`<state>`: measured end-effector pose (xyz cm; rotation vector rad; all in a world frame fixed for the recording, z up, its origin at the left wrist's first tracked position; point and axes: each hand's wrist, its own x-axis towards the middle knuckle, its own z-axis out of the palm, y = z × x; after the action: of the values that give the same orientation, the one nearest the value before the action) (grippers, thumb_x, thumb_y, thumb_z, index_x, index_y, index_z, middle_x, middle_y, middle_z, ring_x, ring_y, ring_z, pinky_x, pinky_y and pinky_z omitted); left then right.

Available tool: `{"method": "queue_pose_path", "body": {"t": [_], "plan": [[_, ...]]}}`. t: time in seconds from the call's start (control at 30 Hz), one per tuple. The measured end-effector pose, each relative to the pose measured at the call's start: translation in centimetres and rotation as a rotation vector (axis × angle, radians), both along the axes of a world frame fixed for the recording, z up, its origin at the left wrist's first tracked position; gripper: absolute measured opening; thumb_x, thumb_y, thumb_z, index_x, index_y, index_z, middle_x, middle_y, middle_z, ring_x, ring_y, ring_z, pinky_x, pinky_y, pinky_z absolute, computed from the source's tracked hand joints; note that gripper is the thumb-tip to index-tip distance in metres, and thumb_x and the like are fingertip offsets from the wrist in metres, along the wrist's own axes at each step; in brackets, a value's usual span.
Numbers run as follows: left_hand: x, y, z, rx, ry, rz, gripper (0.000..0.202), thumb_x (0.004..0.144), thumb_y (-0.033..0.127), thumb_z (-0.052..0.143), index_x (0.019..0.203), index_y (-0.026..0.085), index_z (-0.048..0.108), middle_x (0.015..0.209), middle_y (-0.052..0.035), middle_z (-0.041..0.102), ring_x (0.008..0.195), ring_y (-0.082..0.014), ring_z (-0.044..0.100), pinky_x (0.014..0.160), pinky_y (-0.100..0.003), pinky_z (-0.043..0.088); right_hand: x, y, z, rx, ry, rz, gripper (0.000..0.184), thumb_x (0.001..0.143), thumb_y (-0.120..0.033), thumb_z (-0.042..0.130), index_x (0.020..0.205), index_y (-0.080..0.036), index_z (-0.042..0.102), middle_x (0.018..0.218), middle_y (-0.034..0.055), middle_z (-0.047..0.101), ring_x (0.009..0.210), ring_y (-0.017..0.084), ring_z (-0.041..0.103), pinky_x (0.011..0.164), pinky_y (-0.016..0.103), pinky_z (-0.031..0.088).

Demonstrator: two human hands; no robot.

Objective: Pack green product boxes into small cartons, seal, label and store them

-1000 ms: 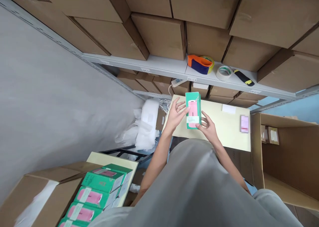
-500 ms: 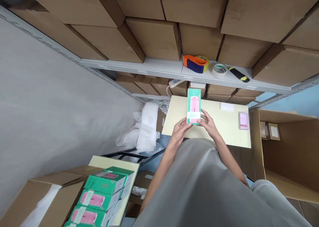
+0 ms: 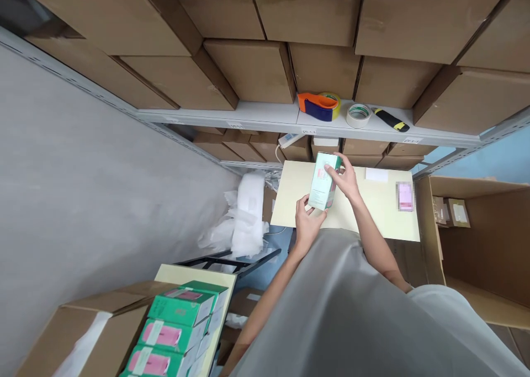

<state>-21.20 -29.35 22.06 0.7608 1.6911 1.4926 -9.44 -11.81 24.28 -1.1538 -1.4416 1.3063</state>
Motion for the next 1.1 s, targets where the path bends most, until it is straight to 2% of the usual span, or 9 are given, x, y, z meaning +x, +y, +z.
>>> {"method": "queue_pose_path", "body": {"t": [0.17,0.27,0.37,0.5,0.67,0.83,0.93,1.03,1.1], "plan": [[-0.6,-0.5,0.0,-0.041,-0.266,-0.084,0.074,0.074,0.051,0.100,0.133,0.026,0.064,0.151,-0.0160,0.067,0.150,-0.0355,0.063,0.121,-0.053,0.059,0.5,0.1,-1.3,-0.075,0.135,-0.014,0.068,0.086,-0.076,0.086,0.133,-0.029,0.069,0.129,0.0098,0.080,0.107,0.027,0.077,0.082,0.036,0.065],[-0.8,-0.7,0.2,-0.096,-0.503,-0.155,0.076,0.076,0.056,0.099,0.137,0.026,0.065,0.154,-0.0162,0.070,0.147,-0.0373,0.066,0.119,-0.057,0.060,0.6,0.0,-1.8,-0.181,0.218,-0.004,0.072,0.083,-0.081,0.085,0.130,-0.029,0.066,0.119,0.0080,0.082,0.102,0.026,0.079,0.074,0.032,0.063],[-0.5,-0.8,0.6,-0.094,-0.576,-0.193,0.071,0.075,0.058,0.100,0.129,0.023,0.069,0.143,-0.0154,0.077,0.138,-0.0356,0.072,0.118,-0.057,0.061,0.5,-0.2,-2.0,-0.239,0.274,0.006,0.077,0.081,-0.083,0.085,0.132,-0.029,0.064,0.114,0.0067,0.082,0.099,0.026,0.080,0.075,0.033,0.065],[0.1,-0.5,0.6,-0.065,-0.483,-0.146,0.069,0.073,0.057,0.101,0.123,0.023,0.067,0.137,-0.0134,0.079,0.133,-0.0325,0.074,0.117,-0.053,0.061,0.2,-0.1,-1.7,-0.208,0.264,0.020,0.083,0.084,-0.087,0.080,0.140,-0.028,0.066,0.126,0.0096,0.082,0.114,0.029,0.080,0.092,0.039,0.069],[0.1,0.1,-0.3,-0.055,-0.172,-0.041,0.074,0.071,0.050,0.103,0.125,0.025,0.061,0.131,-0.0116,0.073,0.132,-0.0312,0.072,0.113,-0.047,0.063,-0.1,0.0,-1.4,-0.084,0.185,0.009,0.096,0.084,-0.084,0.084,0.159,-0.028,0.062,0.155,0.0157,0.071,0.141,0.033,0.069,0.113,0.047,0.064],[0.4,0.3,-0.6,-0.028,-0.011,0.000,0.082,0.065,0.045,0.106,0.130,0.024,0.061,0.136,-0.0111,0.065,0.130,-0.0303,0.069,0.105,-0.045,0.067,-0.6,-0.3,-1.6,-0.064,0.155,-0.036,0.092,0.085,-0.074,0.089,0.160,-0.028,0.061,0.162,0.0157,0.066,0.140,0.033,0.069,0.117,0.047,0.062],[0.2,0.4,-0.3,-0.007,-0.196,-0.086,0.076,0.067,0.052,0.106,0.123,0.024,0.064,0.134,-0.0110,0.069,0.133,-0.0313,0.070,0.107,-0.046,0.067,-0.4,-0.1,-2.0,-0.072,0.199,-0.090,0.083,0.085,-0.070,0.089,0.153,-0.029,0.065,0.150,0.0131,0.073,0.133,0.032,0.072,0.113,0.047,0.063],[-0.3,0.4,-0.2,-0.040,-0.510,-0.149,0.067,0.072,0.060,0.104,0.114,0.024,0.065,0.121,-0.0077,0.076,0.122,-0.0287,0.077,0.110,-0.051,0.066,0.1,0.1,-2.5,-0.118,0.254,-0.091,0.079,0.086,-0.070,0.086,0.151,-0.030,0.066,0.137,0.0093,0.080,0.123,0.031,0.076,0.106,0.045,0.065],[-0.4,0.4,-0.2,-0.066,-0.640,-0.156,0.068,0.068,0.057,0.107,0.111,0.024,0.065,0.115,-0.0054,0.079,0.116,-0.0271,0.079,0.112,-0.052,0.064,0.4,0.0,-2.8,-0.149,0.276,-0.078,0.079,0.087,-0.070,0.083,0.152,-0.030,0.066,0.128,0.0076,0.083,0.116,0.030,0.078,0.102,0.043,0.066]]}}
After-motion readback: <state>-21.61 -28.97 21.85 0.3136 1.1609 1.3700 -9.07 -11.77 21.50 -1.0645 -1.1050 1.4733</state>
